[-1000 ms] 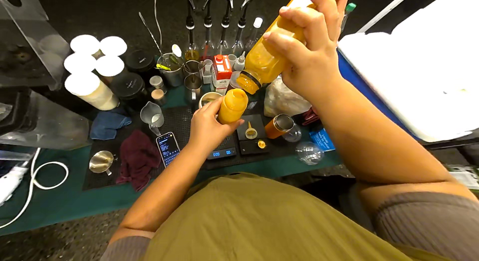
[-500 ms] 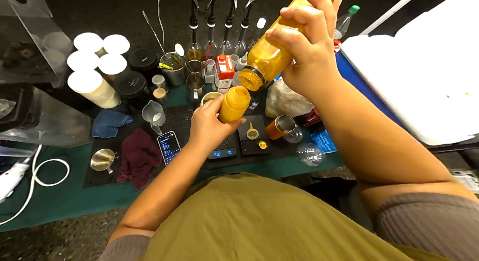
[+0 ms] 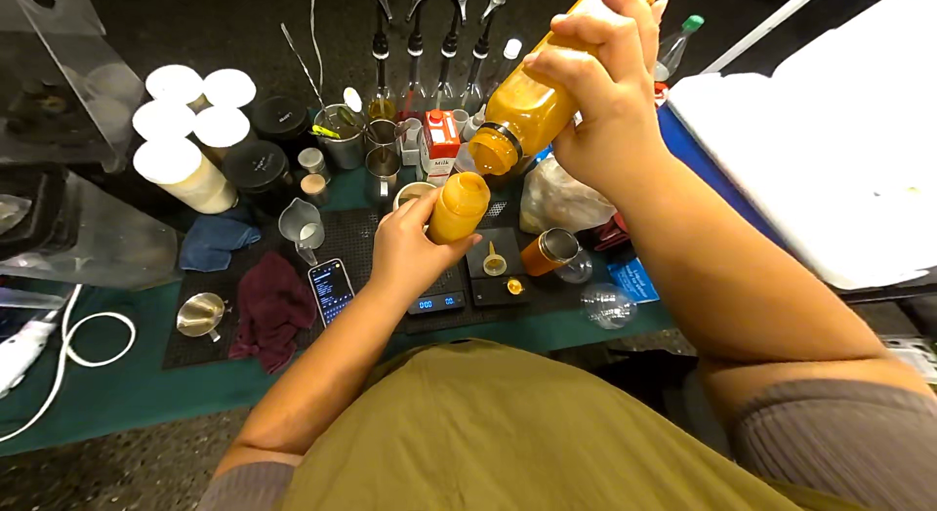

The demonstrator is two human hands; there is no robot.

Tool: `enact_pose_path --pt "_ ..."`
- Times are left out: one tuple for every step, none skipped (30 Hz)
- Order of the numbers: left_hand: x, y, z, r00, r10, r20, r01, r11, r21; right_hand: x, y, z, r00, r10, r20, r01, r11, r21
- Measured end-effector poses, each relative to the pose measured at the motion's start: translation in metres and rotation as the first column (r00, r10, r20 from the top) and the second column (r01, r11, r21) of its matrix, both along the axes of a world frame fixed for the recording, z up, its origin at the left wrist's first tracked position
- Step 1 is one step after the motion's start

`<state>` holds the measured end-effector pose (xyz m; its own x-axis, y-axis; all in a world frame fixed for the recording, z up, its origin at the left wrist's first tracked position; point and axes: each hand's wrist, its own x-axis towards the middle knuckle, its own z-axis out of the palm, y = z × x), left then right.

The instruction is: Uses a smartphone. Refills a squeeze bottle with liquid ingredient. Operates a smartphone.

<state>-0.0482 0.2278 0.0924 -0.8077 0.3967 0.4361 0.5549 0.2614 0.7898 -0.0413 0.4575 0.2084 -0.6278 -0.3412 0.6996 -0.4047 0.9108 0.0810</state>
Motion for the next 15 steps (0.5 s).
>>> enact_pose_path --pt "0.0001 0.0 -0.0001 1.0 0.002 0.0 -0.002 1.0 0.006 -0.0002 -0.0001 0.0002 1.0 0.0 0.002 0.001 1.0 -0.007" --pt "0.0003 0.0 0.0 1.0 0.004 0.001 -0.004 1.0 0.01 -0.0003 -0.0003 0.0006 1.0 -0.003 0.005 0.003 1.0 -0.014" --pt "0.0004 0.0 0.0002 1.0 0.003 0.002 -0.004 1.0 0.014 -0.0001 -0.0004 0.0011 1.0 -0.005 0.014 0.005 1.0 -0.022" --pt "0.0004 -0.0001 0.0004 1.0 0.002 0.003 -0.003 1.0 0.015 0.0 -0.0006 0.0016 1.0 -0.01 0.027 0.01 1.0 -0.028" --pt "0.0004 -0.0001 0.0004 1.0 0.003 0.0 -0.003 1.0 0.016 -0.0001 -0.0008 0.0019 0.999 -0.014 0.037 0.015 0.999 -0.036" --pt "0.0003 -0.0001 0.0002 1.0 0.002 -0.002 -0.002 1.0 0.016 -0.0002 -0.0011 0.0019 0.999 -0.015 0.04 0.017 0.999 -0.039" --pt "0.0001 0.0 0.0001 1.0 0.0 -0.003 0.0 1.0 0.016 -0.0005 -0.0012 0.0019 0.999 -0.015 0.037 0.017 0.999 -0.04" --pt "-0.0001 0.0002 -0.0001 1.0 0.001 -0.006 -0.001 1.0 0.016 -0.0008 -0.0011 0.0019 0.999 -0.015 0.034 0.017 0.999 -0.041" --pt "-0.0001 0.0002 -0.0003 1.0 0.001 -0.007 -0.001 1.0 0.015 -0.0009 -0.0009 0.0019 0.999 -0.017 0.033 0.018 0.999 -0.041" --pt "-0.0002 0.0002 -0.0003 1.0 0.003 -0.01 -0.003 1.0 0.014 -0.0008 -0.0009 0.0022 0.999 -0.016 0.033 0.018 0.999 -0.044" --pt "-0.0003 0.0001 -0.0001 1.0 0.002 -0.009 -0.002 1.0 0.012 -0.0007 -0.001 0.0028 0.999 -0.016 0.034 0.017 0.999 -0.047" --pt "-0.0004 -0.0001 0.0 1.0 0.004 -0.008 -0.003 1.0 0.013 -0.0005 -0.0013 0.0034 0.999 -0.017 0.035 0.019 0.999 -0.049" --pt "-0.0005 -0.0001 0.0001 1.0 0.005 -0.004 -0.005 1.0 0.012 -0.0006 -0.0015 0.0041 0.999 -0.017 0.031 0.018 0.999 -0.049" --pt "-0.0007 -0.0001 0.0 1.0 0.007 -0.005 -0.007 1.0 0.013 -0.0007 -0.0015 0.0049 1.0 -0.013 0.027 0.014 0.999 -0.05" --pt "-0.0007 -0.0001 0.0003 1.0 0.008 -0.002 -0.008 1.0 0.016 -0.0008 -0.0014 0.0059 1.0 -0.009 0.022 0.01 0.999 -0.049"
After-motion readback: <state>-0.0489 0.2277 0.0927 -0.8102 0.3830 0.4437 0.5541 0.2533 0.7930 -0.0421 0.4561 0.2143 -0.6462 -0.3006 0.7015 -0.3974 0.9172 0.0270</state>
